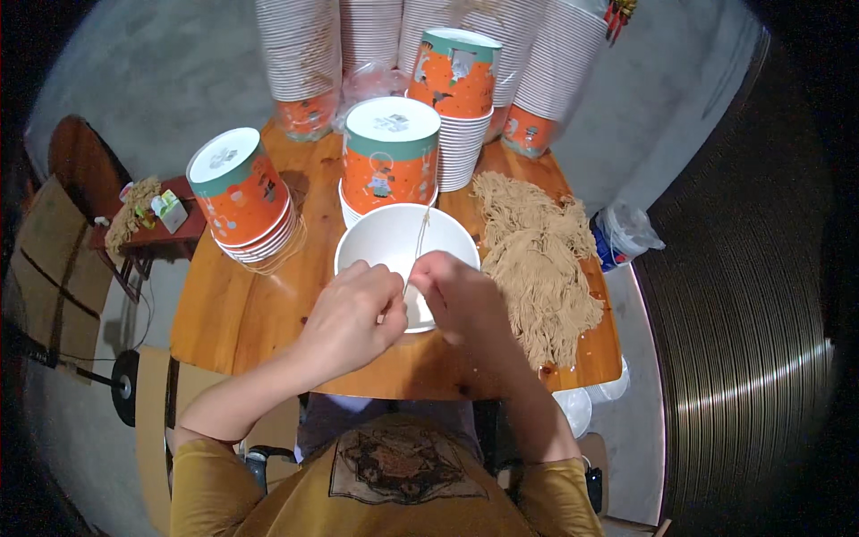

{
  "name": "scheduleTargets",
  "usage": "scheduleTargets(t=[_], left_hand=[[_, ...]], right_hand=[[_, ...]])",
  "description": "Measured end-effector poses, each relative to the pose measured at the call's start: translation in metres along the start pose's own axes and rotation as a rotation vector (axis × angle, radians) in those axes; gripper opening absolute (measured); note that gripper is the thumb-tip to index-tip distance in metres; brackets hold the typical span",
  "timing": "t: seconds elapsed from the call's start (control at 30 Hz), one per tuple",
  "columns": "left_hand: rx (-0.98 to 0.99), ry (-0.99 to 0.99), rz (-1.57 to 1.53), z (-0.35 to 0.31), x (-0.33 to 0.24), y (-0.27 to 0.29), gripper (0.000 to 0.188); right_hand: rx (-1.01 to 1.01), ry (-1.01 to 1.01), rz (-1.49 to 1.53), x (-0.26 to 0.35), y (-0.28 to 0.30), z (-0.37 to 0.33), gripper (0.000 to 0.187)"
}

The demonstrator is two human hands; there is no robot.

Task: The recorder is separating and placing a fibrous material into decorative paper buckets.

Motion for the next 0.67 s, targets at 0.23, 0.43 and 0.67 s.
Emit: scheduleTargets(t=[0.23,0.43,0.67], left_hand=[[0.05,-0.298,0.05,-0.019,-0.011,0.011,0.012],[0.017,-0.478,0.059,-0.022,0.005,0.001,0.014],[-0.008,-0.433,-0.107,-0.021,0.019,-0.003,0.02]], right_hand=[[-0.124,0.003,0.004,-0.004,0.002,0.003,0.017],[-0.131,-0.078,-0.006,-0.003,-0.002,0.004,0.018],[-0.091,-0.101,-0.067,-0.005,-0.004,0.01,0.016]])
Point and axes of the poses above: each hand's wrist, its own z-axis towards the middle knuckle, its own y-axis out of the back of the hand, x = y × z, the point moved 4 cm from there along z, towards the middle knuckle, and after that the axes turned 9 degrees about z, right-handed, at the moved point
